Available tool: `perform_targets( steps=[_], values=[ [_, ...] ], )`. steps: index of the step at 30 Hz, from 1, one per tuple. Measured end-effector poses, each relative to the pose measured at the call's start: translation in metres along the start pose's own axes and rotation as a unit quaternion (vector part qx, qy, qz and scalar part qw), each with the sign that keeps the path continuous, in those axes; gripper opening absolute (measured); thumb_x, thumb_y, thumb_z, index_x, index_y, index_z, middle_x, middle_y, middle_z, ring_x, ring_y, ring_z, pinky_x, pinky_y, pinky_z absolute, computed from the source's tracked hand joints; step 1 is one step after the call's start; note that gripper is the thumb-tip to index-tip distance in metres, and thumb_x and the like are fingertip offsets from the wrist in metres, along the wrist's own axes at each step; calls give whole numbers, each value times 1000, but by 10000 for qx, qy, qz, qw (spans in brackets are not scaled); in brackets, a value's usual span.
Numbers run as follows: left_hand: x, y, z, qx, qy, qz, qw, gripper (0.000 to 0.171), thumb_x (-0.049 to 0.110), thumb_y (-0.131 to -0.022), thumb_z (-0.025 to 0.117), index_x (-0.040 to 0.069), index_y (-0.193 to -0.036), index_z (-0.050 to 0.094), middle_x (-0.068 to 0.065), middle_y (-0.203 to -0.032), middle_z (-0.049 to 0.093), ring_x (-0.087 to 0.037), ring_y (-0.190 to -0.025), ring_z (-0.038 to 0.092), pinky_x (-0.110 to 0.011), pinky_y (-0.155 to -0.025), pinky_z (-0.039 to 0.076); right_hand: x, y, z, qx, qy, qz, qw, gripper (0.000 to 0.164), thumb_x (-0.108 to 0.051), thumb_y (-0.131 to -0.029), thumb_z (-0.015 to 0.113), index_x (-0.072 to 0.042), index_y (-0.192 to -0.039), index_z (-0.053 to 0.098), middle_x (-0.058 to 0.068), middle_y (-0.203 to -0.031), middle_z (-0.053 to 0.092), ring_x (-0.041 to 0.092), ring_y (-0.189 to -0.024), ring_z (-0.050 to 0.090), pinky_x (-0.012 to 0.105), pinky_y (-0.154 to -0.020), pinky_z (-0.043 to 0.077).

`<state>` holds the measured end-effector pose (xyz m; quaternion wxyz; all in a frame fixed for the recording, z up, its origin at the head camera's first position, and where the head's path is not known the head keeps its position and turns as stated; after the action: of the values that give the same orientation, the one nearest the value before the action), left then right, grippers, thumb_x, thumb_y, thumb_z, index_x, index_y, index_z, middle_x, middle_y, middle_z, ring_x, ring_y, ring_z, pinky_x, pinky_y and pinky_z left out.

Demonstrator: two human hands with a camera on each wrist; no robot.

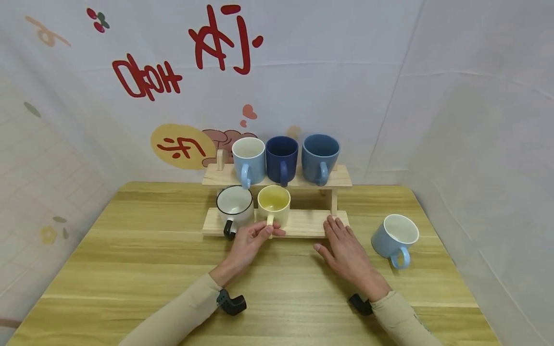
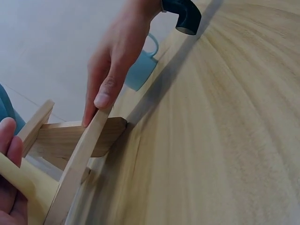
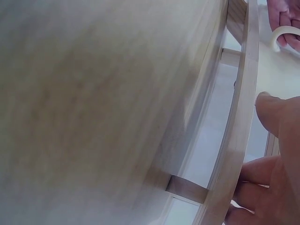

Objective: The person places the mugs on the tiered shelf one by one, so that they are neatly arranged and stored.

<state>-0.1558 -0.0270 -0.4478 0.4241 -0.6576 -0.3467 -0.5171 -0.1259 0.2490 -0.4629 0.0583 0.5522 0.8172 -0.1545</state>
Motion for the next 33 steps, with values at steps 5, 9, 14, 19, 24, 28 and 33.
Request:
perform_targets(
  steps=[5,9,14,19,24,28,33],
  values=[
    [3,-4,-1,-181,-105,-17,9998,32,22,-109,53,-1,-121,72,-5,-113,78,-20,-129,61,-39,-111,45,0,1,0,62,23,-21,10000,73,-38,-103,65,12,-151,42,29,-161,34,49,-149,31,66,-117,27],
    [7,-5,-1,-237,-234,-275,9991,35,24,-110,53,-2,-124,71,-5,-117,77,-19,-130,61,-38,-110,46,0,2,-1,72,3,-41,10000,72,-38,-103,65,12,-150,43,29,-161,35,49,-148,31,66,-117,28],
    [13,-2,-2,-134,-520,-389,9978,31,21,-109,56,1,-124,73,-7,-120,76,-23,-127,63,-40,-106,48,1,3,0,162,2,-128,9998,71,-35,-102,67,12,-150,44,30,-160,36,50,-147,33,67,-115,30],
    [15,10,-4,0,-436,-570,9974,32,15,-106,60,-1,-133,66,-14,-131,70,-28,-127,63,-43,-107,49,1,3,-1,38,-21,-93,9999,71,-34,-103,66,12,-151,43,29,-161,35,49,-148,32,66,-117,28],
    [21,26,-11,-33,-490,-564,9972,44,16,-105,61,-6,-143,56,-22,-139,63,-34,-132,59,-44,-108,49,1,2,0,-64,-28,-54,10000,72,-37,-103,65,11,-152,41,28,-162,33,48,-150,29,65,-118,26],
    [30,39,-20,-120,-793,-494,9955,45,18,-106,60,-2,-146,55,-18,-143,61,-37,-134,56,-49,-110,46,1,1,0,-61,-6,-50,10000,73,-38,-103,64,11,-152,41,28,-162,32,47,-150,29,65,-118,26],
    [43,51,-35,-247,-1130,-263,9929,43,19,-106,61,7,-147,57,-8,-147,60,-35,-134,57,-55,-110,44,1,1,-1,-63,-30,-41,10000,73,-37,-103,65,12,-152,41,28,-162,32,48,-150,29,65,-118,26]
  ],
)
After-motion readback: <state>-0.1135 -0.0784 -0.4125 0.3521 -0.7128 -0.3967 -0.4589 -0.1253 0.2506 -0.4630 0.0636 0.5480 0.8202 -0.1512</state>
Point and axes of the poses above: each hand's wrist, its own y-axis away from the middle knuckle, its own z-axis out of the palm, x = y × z, the point moved 2 cm from there along -y, towards the middle knuckle
